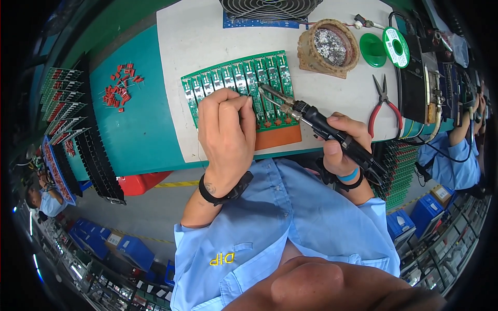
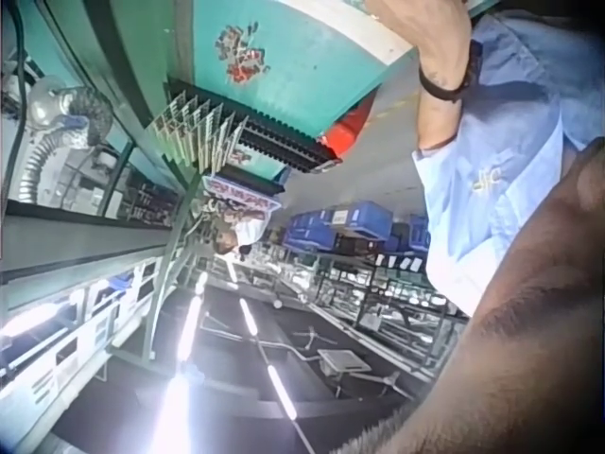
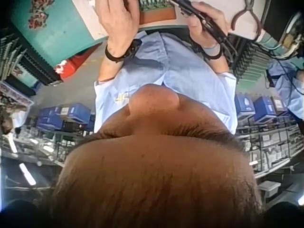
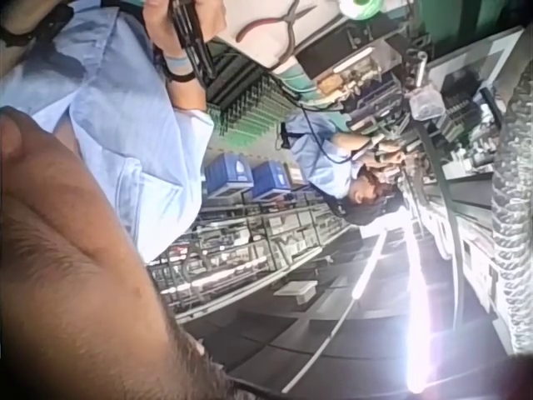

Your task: Soldering electronic components onto printed circuit boards at an assembly station.

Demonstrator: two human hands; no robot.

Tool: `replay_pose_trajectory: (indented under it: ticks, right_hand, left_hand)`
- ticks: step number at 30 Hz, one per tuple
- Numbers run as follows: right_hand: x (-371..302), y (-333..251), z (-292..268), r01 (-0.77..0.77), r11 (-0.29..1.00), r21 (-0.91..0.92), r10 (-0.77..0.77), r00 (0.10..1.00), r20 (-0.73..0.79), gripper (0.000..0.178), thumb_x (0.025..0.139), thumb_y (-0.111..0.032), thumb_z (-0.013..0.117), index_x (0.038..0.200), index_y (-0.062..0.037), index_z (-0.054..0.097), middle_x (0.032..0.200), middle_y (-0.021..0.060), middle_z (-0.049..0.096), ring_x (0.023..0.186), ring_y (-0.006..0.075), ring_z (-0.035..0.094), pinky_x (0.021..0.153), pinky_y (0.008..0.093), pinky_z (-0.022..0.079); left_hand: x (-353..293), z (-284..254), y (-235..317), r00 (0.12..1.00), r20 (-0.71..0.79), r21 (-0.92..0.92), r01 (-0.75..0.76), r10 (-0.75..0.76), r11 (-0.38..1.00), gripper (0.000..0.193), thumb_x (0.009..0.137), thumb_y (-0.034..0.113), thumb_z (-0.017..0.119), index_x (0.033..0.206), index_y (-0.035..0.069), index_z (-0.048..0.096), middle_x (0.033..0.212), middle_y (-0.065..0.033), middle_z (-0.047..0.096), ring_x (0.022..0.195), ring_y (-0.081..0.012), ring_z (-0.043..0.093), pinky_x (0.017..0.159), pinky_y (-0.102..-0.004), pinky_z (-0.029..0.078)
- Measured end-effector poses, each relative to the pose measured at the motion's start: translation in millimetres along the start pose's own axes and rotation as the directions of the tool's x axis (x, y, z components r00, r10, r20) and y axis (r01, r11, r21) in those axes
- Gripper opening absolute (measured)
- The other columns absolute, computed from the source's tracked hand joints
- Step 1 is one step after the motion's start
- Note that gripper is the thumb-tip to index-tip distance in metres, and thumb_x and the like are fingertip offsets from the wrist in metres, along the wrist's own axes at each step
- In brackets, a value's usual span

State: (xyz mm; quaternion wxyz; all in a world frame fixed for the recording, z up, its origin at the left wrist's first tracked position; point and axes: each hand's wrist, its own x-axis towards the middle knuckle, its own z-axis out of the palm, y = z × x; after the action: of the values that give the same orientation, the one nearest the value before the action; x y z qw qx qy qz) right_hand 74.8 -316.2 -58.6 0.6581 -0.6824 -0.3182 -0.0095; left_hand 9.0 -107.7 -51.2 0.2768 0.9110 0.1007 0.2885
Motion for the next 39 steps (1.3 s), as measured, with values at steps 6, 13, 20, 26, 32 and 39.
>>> replay_pose_trajectory:
  ticks: [6, 13, 20, 26, 32, 39]
  right_hand:
    - [1, 2, 1, 0.003, 1.000, 0.021, -0.003, 1.000, -0.002, 0.039, 0.091, -0.024, 0.075, 0.114, 0.0029, 0.057, 0.077, 0.0141, 0.068, 0.064, 0.0169, 0.064, 0.057, 0.0259, 0.050]
    - [1, 3, 1, 0.009, 0.999, 0.036, -0.009, 1.000, 0.002, 0.040, 0.091, -0.023, 0.075, 0.114, 0.0036, 0.057, 0.078, 0.0147, 0.068, 0.065, 0.0175, 0.065, 0.057, 0.0262, 0.050]
    - [1, 2, 1, 0.003, 0.999, 0.047, -0.003, 1.000, 0.004, 0.040, 0.091, -0.024, 0.075, 0.114, 0.0040, 0.057, 0.078, 0.0149, 0.068, 0.065, 0.0179, 0.065, 0.057, 0.0264, 0.050]
    - [-2, -3, -1, -0.052, 0.998, -0.019, 0.052, 0.999, -0.012, 0.045, 0.094, -0.034, 0.071, 0.113, 0.0037, 0.055, 0.078, 0.0125, 0.064, 0.063, 0.0156, 0.061, 0.060, 0.0277, 0.049]
    - [-3, -5, -6, 0.011, 1.000, 0.025, -0.011, 1.000, -0.018, 0.042, 0.094, -0.028, 0.072, 0.117, 0.0024, 0.054, 0.072, 0.0134, 0.065, 0.061, 0.0166, 0.062, 0.054, 0.0268, 0.048]
    - [-3, -7, -5, 0.049, 0.999, 0.008, -0.049, 0.999, -0.002, 0.042, 0.094, -0.029, 0.071, 0.116, 0.0025, 0.054, 0.073, 0.0140, 0.065, 0.062, 0.0171, 0.063, 0.054, 0.0270, 0.048]
  left_hand:
    - [1, 3, -1, 1.000, 0.002, 0.003, -0.007, 0.007, 1.000, 0.020, 0.079, -0.006, 0.074, 0.092, 0.000, 0.061, 0.098, -0.0122, 0.060, 0.084, -0.0290, 0.059, 0.069, -0.0385, 0.047]
    - [3, 3, -4, 0.998, 0.026, 0.032, -0.054, 0.053, 0.998, 0.020, 0.078, -0.005, 0.074, 0.092, 0.001, 0.061, 0.098, -0.0111, 0.060, 0.083, -0.0288, 0.058, 0.068, -0.0380, 0.047]
    - [0, -2, 1, 0.995, 0.057, 0.033, -0.081, 0.079, 0.996, 0.022, 0.075, -0.006, 0.075, 0.091, 0.003, 0.061, 0.102, -0.0079, 0.066, 0.080, -0.0262, 0.055, 0.068, -0.0363, 0.046]
    - [-4, -4, 3, 0.991, 0.118, 0.014, -0.070, 0.068, 0.997, 0.022, 0.073, -0.005, 0.075, 0.088, 0.003, 0.061, 0.106, -0.0063, 0.071, 0.080, -0.0243, 0.054, 0.069, -0.0360, 0.045]
    - [-4, -5, 3, 0.991, 0.110, 0.018, -0.084, 0.081, 0.996, 0.021, 0.074, -0.005, 0.075, 0.088, 0.003, 0.061, 0.107, -0.0065, 0.072, 0.080, -0.0239, 0.054, 0.069, -0.0349, 0.046]
    - [-6, -8, 5, 0.991, 0.117, 0.015, -0.072, 0.070, 0.997, 0.021, 0.075, -0.007, 0.074, 0.089, 0.003, 0.061, 0.107, -0.0068, 0.074, 0.079, -0.0233, 0.054, 0.068, -0.0323, 0.047]
